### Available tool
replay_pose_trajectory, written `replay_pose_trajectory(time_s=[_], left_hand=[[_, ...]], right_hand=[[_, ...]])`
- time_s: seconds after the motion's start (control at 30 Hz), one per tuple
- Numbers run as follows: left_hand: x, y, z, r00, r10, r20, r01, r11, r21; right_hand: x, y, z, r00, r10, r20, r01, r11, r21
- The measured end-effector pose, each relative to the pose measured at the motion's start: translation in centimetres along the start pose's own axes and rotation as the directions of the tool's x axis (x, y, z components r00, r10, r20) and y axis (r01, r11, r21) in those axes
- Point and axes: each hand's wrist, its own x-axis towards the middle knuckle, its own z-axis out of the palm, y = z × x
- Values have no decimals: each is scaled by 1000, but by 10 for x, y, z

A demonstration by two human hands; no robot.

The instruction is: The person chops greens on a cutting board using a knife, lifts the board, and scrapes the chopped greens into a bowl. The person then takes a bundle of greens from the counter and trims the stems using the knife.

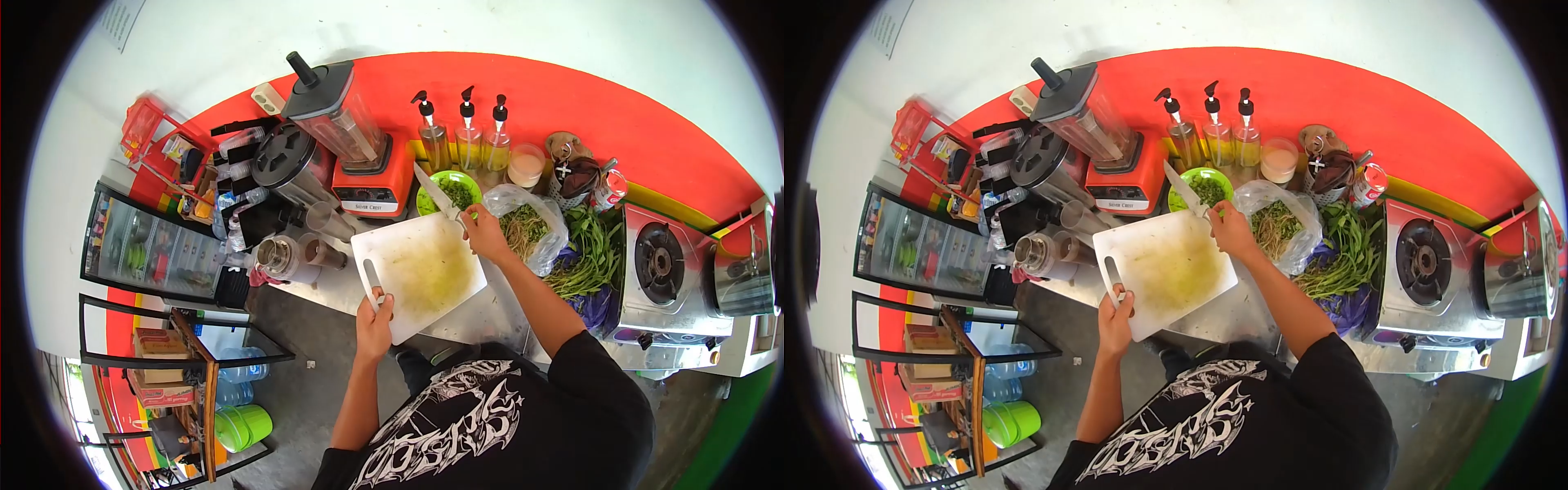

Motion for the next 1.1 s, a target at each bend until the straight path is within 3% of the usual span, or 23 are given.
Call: replay_pose_trajectory(time_s=[0.03, 0.07, 0.13, 0.23, 0.4, 0.53, 0.67, 0.7, 0.73, 0.87, 0.93, 0.97, 1.03, 1.1], left_hand=[[1, 1, 1, 1000, 3, 1, -3, 1000, 2], [1, 2, 3, 1000, 14, 18, -14, 1000, 6], [1, 4, 6, 999, 22, 36, -23, 1000, 9], [2, 5, 11, 998, 33, 44, -36, 998, 60], [17, -5, 20, 990, 137, 20, -138, 987, 81], [28, 6, 20, 986, 160, -42, -158, 987, 36], [34, 10, 6, 991, 121, -49, -117, 990, 84], [36, 13, 2, 993, 112, -29, -107, 985, 137], [37, 17, -2, 994, 110, -27, -106, 985, 138], [38, 31, -13, 985, 170, 11, -166, 946, 280], [38, 37, -17, 978, 207, 32, -205, 915, 348], [38, 43, -18, 975, 216, 52, -219, 896, 386], [37, 51, -21, 973, 224, 65, -230, 881, 414], [36, 56, -24, 963, 263, 61, -260, 844, 470]], right_hand=[[1, -6, 0, 989, 141, 45, -145, 982, 117], [3, -6, 1, 989, 140, 43, -145, 982, 119], [6, -2, 4, 958, 259, 124, -286, 897, 336], [7, 4, 4, 940, 294, 174, -339, 867, 365], [-10, 3, -5, 947, 282, 155, -319, 887, 333], [-48, 18, -11, 972, 198, 128, -224, 945, 237], [-85, 27, -27, 963, 247, 103, -260, 956, 135], [-88, 33, -28, 996, 33, -80, -36, 999, -40], [-90, 38, -29, 952, -214, -218, 158, 956, -247], [-98, -1, -46, 948, -207, -243, 129, 945, -299], [-98, -25, -52, 848, -482, -221, 304, 783, -542], [-96, -32, -55, 848, -481, -223, 303, 785, -540], [-90, -43, -63, 786, -617, -35, 441, 600, -667], [-86, -44, -61, 821, -569, 36, 438, 589, -679]])
